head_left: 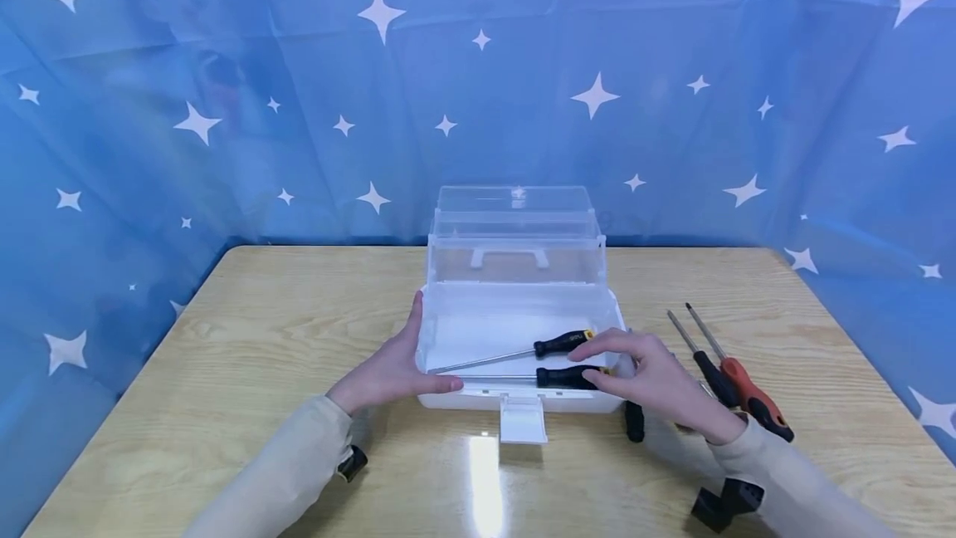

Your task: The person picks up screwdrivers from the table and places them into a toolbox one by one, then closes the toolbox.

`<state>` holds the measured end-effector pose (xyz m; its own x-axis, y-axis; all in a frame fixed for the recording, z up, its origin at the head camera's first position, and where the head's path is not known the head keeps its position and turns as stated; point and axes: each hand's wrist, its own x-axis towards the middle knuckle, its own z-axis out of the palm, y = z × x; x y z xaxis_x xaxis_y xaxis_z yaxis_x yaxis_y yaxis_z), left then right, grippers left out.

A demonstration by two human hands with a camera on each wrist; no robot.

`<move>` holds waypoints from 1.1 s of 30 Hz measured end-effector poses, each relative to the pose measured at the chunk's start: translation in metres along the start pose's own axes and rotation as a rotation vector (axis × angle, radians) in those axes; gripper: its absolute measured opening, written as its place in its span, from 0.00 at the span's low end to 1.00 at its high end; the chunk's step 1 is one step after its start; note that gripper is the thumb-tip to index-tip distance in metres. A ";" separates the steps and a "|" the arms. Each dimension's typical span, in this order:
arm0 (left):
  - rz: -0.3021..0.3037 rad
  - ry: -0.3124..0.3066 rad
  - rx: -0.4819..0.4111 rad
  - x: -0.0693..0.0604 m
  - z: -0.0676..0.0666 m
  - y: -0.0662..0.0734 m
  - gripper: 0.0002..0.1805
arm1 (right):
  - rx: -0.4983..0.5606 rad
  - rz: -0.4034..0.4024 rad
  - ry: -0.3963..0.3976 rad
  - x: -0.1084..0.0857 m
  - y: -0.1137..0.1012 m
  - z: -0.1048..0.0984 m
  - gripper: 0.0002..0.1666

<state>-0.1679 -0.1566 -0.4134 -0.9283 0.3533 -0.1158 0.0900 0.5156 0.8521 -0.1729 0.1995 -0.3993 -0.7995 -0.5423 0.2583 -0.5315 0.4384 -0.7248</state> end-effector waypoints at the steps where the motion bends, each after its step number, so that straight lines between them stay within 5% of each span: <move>1: 0.002 -0.001 -0.013 0.000 0.000 0.000 0.73 | -0.007 0.003 0.005 -0.001 0.000 -0.003 0.11; 17: 0.006 0.001 -0.005 -0.002 0.001 0.001 0.73 | -0.031 0.069 0.116 -0.030 0.011 -0.047 0.15; 33: 0.012 -0.014 -0.022 -0.001 -0.001 -0.001 0.72 | -0.107 0.117 0.131 -0.041 0.018 -0.063 0.13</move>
<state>-0.1673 -0.1582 -0.4136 -0.9221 0.3703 -0.1124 0.0932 0.4943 0.8643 -0.1676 0.2746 -0.3832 -0.8835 -0.3884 0.2618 -0.4537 0.5707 -0.6845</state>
